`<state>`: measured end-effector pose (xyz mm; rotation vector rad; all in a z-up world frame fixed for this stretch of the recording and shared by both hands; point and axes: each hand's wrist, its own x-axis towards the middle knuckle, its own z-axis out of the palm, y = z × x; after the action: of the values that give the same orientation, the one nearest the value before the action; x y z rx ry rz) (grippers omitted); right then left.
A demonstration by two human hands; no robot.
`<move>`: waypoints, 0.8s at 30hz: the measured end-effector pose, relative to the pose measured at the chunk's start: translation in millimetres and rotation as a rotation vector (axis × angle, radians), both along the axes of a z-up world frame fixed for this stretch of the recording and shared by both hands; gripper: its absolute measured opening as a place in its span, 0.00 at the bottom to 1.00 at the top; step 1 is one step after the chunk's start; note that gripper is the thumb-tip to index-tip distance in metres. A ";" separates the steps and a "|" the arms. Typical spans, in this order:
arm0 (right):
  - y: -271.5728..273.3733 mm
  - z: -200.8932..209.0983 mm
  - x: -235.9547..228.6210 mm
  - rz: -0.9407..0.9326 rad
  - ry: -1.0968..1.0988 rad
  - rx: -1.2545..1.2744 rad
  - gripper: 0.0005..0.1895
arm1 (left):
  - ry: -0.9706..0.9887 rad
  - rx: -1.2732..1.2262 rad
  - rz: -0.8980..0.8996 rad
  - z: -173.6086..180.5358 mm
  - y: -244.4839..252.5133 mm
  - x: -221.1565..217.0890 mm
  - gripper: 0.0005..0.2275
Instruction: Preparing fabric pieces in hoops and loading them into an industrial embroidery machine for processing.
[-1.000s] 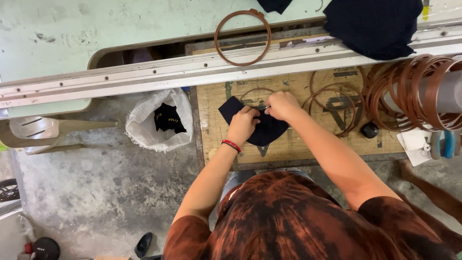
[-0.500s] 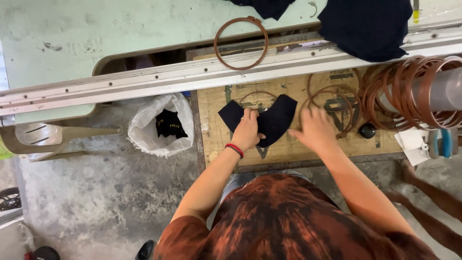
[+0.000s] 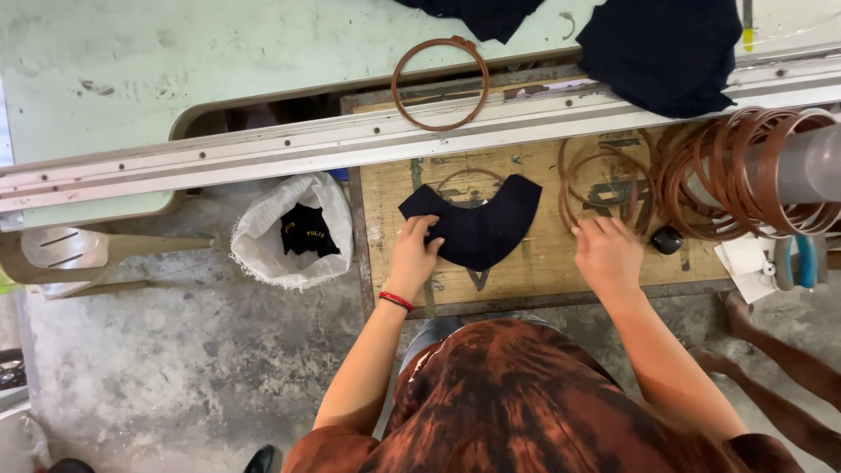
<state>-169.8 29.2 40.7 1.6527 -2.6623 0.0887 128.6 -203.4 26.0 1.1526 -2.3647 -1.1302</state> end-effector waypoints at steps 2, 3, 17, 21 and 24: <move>-9.9 8.2 6.8 0.035 0.041 -0.158 0.09 | 0.032 0.003 0.051 -0.2 1.5 6.7 0.17; -18.9 9.7 13.1 0.157 -0.007 -0.231 0.06 | 0.068 0.037 0.099 -2.3 2.5 8.0 0.17; -72.8 25.4 59.8 0.011 -0.918 -0.107 0.50 | 0.188 0.254 0.086 7.3 7.4 -3.2 0.34; -84.3 35.1 51.8 -0.074 -0.869 0.208 0.65 | 0.088 0.178 -0.023 2.2 4.7 -9.3 0.49; -83.3 23.5 50.7 0.010 -0.792 0.239 0.65 | 0.066 0.136 -0.048 -3.2 4.4 -8.2 0.51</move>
<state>-119.2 -54.1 64.2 2.0296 -3.3216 0.5543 120.4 -199.0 22.9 1.0879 -2.3083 -1.3420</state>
